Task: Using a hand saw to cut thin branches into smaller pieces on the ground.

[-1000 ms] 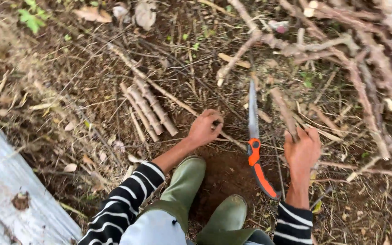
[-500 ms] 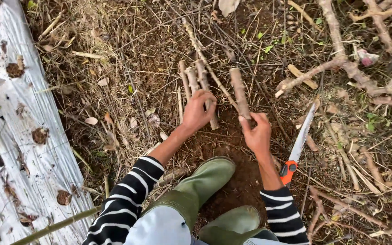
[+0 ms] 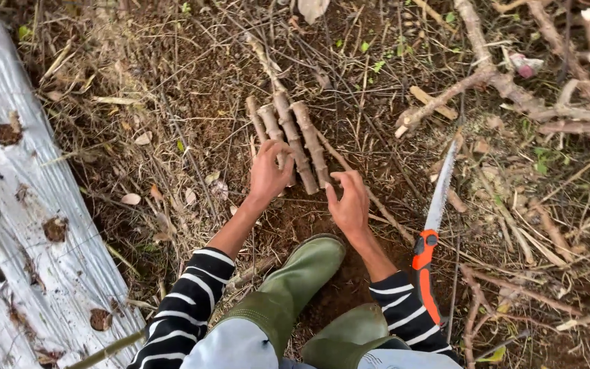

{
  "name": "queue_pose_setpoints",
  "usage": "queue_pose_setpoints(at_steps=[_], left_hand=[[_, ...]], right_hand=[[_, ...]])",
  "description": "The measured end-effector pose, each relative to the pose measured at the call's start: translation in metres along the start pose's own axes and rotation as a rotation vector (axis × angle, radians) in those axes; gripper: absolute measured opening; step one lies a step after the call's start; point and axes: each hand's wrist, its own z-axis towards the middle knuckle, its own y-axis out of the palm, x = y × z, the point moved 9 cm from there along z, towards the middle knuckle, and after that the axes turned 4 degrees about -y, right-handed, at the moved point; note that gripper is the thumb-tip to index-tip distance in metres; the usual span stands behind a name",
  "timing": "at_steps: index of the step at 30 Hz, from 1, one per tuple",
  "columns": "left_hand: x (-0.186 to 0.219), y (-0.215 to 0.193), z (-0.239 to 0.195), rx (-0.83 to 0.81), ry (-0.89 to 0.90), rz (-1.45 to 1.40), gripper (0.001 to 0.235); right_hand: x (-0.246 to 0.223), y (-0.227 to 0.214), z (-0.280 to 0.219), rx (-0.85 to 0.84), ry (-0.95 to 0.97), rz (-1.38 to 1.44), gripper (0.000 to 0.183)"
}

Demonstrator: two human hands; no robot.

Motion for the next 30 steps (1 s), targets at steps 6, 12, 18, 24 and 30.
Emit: queue_pose_setpoints(at_steps=[6, 12, 18, 24, 30], left_hand=[[0.012, 0.034, -0.002, -0.085, 0.056, 0.023, 0.01], [0.074, 0.046, -0.01, -0.126, 0.181, -0.011, 0.015], [0.138, 0.096, -0.019, -0.201, 0.372, 0.04, 0.009], [0.171, 0.195, -0.033, -0.403, 0.517, 0.044, 0.012], [0.19, 0.241, -0.048, -0.474, 0.573, 0.091, 0.014]], right_hand=[[-0.003, -0.028, -0.011, 0.047, 0.056, -0.015, 0.015], [0.013, -0.084, -0.045, 0.105, 0.133, -0.01, 0.011], [0.059, -0.157, -0.11, 0.319, 0.221, -0.078, 0.012], [0.087, -0.212, -0.179, 0.492, 0.488, -0.288, 0.017], [0.102, -0.188, -0.245, 0.424, 0.709, -0.349, 0.036]])
